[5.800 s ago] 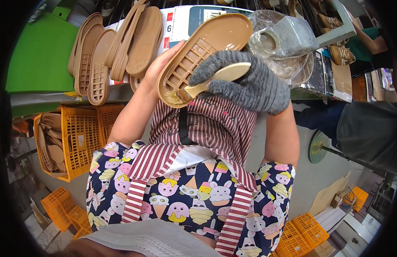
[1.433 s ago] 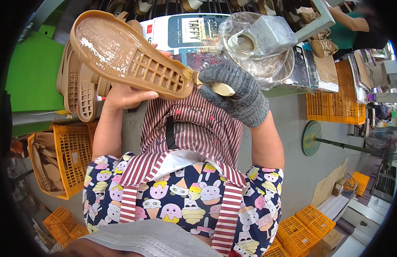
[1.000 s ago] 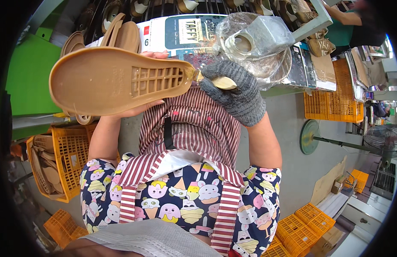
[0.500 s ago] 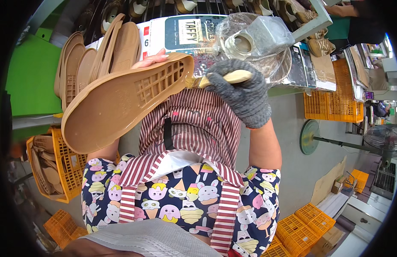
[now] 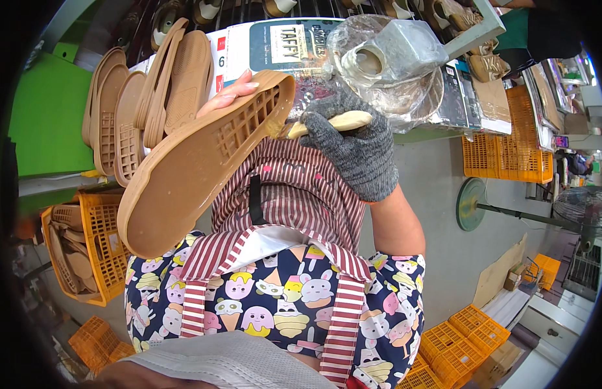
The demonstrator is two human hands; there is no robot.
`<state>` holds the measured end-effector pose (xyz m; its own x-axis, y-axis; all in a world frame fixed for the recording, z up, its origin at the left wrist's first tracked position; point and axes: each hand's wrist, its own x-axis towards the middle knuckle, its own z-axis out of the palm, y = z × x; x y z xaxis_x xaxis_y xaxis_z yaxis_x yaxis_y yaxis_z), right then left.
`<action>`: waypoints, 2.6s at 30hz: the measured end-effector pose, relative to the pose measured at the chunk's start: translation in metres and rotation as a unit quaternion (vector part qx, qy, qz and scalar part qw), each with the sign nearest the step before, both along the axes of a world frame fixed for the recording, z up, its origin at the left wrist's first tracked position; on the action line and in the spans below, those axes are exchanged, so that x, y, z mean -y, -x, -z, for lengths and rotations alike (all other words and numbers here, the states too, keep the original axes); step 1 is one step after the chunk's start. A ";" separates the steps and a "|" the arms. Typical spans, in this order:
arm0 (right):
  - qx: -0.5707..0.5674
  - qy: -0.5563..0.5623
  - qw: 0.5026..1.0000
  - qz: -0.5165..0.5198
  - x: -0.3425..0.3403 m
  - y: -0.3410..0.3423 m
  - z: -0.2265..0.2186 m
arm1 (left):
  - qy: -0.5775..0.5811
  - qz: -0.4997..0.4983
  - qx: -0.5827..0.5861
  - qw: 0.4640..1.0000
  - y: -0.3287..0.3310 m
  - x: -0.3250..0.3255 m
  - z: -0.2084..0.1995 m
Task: The person is applying glue or adhesive to the underside of shoe soles using a brush at a manufacturing station.
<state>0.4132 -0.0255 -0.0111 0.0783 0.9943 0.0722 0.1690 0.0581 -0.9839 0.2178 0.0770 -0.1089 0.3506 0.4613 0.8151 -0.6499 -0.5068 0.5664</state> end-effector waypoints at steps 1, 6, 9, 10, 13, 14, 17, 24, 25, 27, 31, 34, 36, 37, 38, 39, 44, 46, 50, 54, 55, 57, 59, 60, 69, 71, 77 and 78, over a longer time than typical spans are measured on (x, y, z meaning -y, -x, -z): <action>-0.009 0.003 1.000 0.012 0.002 0.001 0.000 | 0.027 -0.002 0.010 1.000 -0.001 0.005 -0.003; -0.148 -0.074 0.986 0.012 0.009 0.005 -0.020 | 0.212 -0.147 -0.349 0.901 0.024 0.026 -0.068; -0.131 -0.176 0.972 0.086 0.007 -0.005 -0.018 | 0.027 -0.160 -0.354 0.921 0.031 0.026 -0.049; -0.132 -0.182 0.971 0.080 0.005 -0.014 -0.010 | 0.166 -0.092 -0.296 0.936 0.032 0.029 -0.052; -0.068 -0.248 0.941 0.218 0.002 -0.029 -0.002 | 0.297 -0.006 -0.211 0.931 0.030 0.029 -0.045; -0.053 -0.242 0.949 0.193 0.002 -0.026 -0.009 | 0.393 0.038 -0.171 0.903 0.030 0.037 -0.045; -0.013 -0.205 0.965 0.162 0.001 -0.025 -0.012 | 0.526 0.077 -0.102 0.841 0.032 0.037 -0.042; 0.191 -0.276 0.942 -0.031 -0.025 -0.028 0.001 | 0.596 0.320 0.067 0.734 0.039 0.035 -0.044; 0.190 -0.275 0.942 -0.030 -0.026 -0.028 0.002 | 0.596 0.320 0.065 0.733 0.039 0.035 -0.044; 0.249 -0.309 0.913 -0.094 -0.029 -0.027 0.002 | 0.596 0.341 0.068 0.724 0.041 0.035 -0.045; 0.289 -0.303 0.898 -0.135 -0.033 -0.024 0.005 | 0.576 0.371 0.050 0.727 0.038 0.034 -0.048; 0.287 -0.299 0.900 -0.135 -0.038 -0.027 0.010 | 0.559 0.404 0.044 0.723 0.039 0.035 -0.045; 0.292 -0.302 0.900 -0.112 -0.043 -0.038 0.017 | 0.574 0.386 0.048 0.721 0.039 0.038 -0.049; 0.293 -0.302 0.900 -0.113 -0.041 -0.041 0.017 | 0.587 0.369 0.054 0.718 0.040 0.039 -0.050; 0.306 -0.289 0.904 -0.081 -0.037 -0.044 0.016 | 0.587 0.369 0.055 0.718 0.041 0.037 -0.050; 0.319 -0.275 0.906 -0.048 -0.034 -0.045 0.015 | 0.579 0.375 0.055 0.722 0.043 0.035 -0.049; 0.323 -0.310 0.888 -0.105 -0.030 -0.030 0.005 | 0.601 0.336 0.032 0.725 0.039 0.032 -0.057; 0.329 -0.310 0.887 -0.096 -0.034 -0.033 0.010 | 0.662 0.296 0.031 0.689 0.038 0.036 -0.066; 0.340 -0.309 0.886 -0.056 -0.040 -0.044 0.020 | 0.702 0.231 0.034 0.673 0.046 0.038 -0.062; 0.334 -0.282 0.899 -0.014 -0.036 -0.039 0.018 | 0.688 0.139 -0.004 0.712 0.055 0.031 -0.033; 0.331 -0.270 0.904 0.000 -0.035 -0.038 0.018 | 0.616 0.123 -0.069 0.775 0.051 0.030 -0.037; 0.344 -0.255 0.903 0.013 -0.035 -0.035 0.016 | 0.689 0.176 -0.052 0.701 0.047 0.031 -0.052; 0.356 -0.240 0.902 0.026 -0.035 -0.032 0.016 | 0.646 0.162 -0.108 0.739 0.043 0.038 -0.058; 0.353 -0.232 0.905 0.043 -0.035 -0.030 0.017 | 0.625 0.152 -0.134 0.754 0.041 0.041 -0.061; 0.154 -0.073 0.982 0.085 -0.029 -0.014 0.009 | 0.567 0.107 -0.216 0.788 0.036 0.052 -0.065; 0.078 -0.039 0.994 0.069 -0.029 -0.019 0.011 | 0.569 0.100 -0.219 0.786 0.037 0.050 -0.057; -0.135 -0.093 0.971 0.173 -0.031 -0.022 0.004 | 0.602 0.210 -0.073 0.767 0.030 0.045 -0.036; -0.175 -0.084 0.966 0.170 -0.032 -0.017 0.002 | 0.622 0.189 -0.067 0.757 0.028 0.046 -0.038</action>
